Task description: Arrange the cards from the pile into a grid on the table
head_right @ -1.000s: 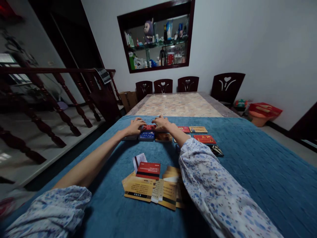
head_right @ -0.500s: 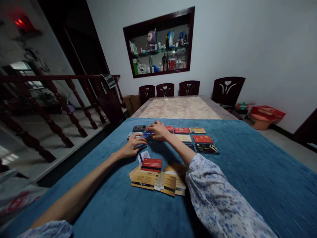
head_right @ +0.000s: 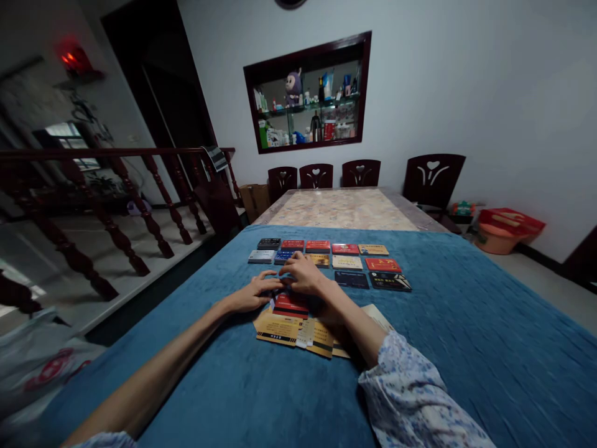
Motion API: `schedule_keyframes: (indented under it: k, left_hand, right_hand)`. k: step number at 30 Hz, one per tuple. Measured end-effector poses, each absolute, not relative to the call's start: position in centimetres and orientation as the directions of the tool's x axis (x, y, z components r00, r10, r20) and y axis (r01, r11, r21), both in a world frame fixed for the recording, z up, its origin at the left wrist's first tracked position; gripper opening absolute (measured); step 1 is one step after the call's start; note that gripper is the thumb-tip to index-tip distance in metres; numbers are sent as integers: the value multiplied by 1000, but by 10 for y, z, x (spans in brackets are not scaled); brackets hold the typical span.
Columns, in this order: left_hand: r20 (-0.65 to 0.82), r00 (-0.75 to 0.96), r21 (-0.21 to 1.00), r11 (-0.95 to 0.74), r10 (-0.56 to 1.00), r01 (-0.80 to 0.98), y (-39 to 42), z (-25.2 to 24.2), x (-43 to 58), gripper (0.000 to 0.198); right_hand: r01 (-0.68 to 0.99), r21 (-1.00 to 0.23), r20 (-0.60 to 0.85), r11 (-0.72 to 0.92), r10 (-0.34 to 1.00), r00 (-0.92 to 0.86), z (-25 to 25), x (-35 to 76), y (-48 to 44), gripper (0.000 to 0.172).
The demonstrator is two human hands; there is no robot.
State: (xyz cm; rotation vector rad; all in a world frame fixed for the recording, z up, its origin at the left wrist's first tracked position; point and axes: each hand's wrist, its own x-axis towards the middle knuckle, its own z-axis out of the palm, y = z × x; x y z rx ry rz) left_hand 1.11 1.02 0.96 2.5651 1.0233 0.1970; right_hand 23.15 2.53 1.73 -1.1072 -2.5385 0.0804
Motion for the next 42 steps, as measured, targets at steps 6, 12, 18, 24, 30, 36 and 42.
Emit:
schedule_keyframes:
  k: [6,12,18,24,30,36,42]
  left_hand:
    - [-65,725,389,-651,686,651,6,15,12,63]
    - [-43,694,327,-647,718,689,5,16,3,49]
    - [-21,682,292,-648,731,704,4,18,-12,43]
    - [-38,658,245,-631,752,736,4,21,-21,43]
    - [-74,630,171,-613,773,772,7,24,-30,44]
    - [-75,616,179,-597,784,782,6,28,-34,45]
    - [-66,598,150,-584,799,798,5,34,-37,39]
  right_hand:
    - [669,-207,310,714,697,-647,10,232,20,27]
    - [683,-210,276,700,712,-645,5,227,16,37]
    - [671,-220,238,708,706,-667,4,221,8,38]
    - [686,-190,201,702,712,-673,8,214,1,43]
    - [722,-159,169,673,739,-652,7,216,2,39]
    - [743,-132,188,656,753,-631,6,220,3,40]
    - [778,-104,178,619,782,-598,3,222,6,38]
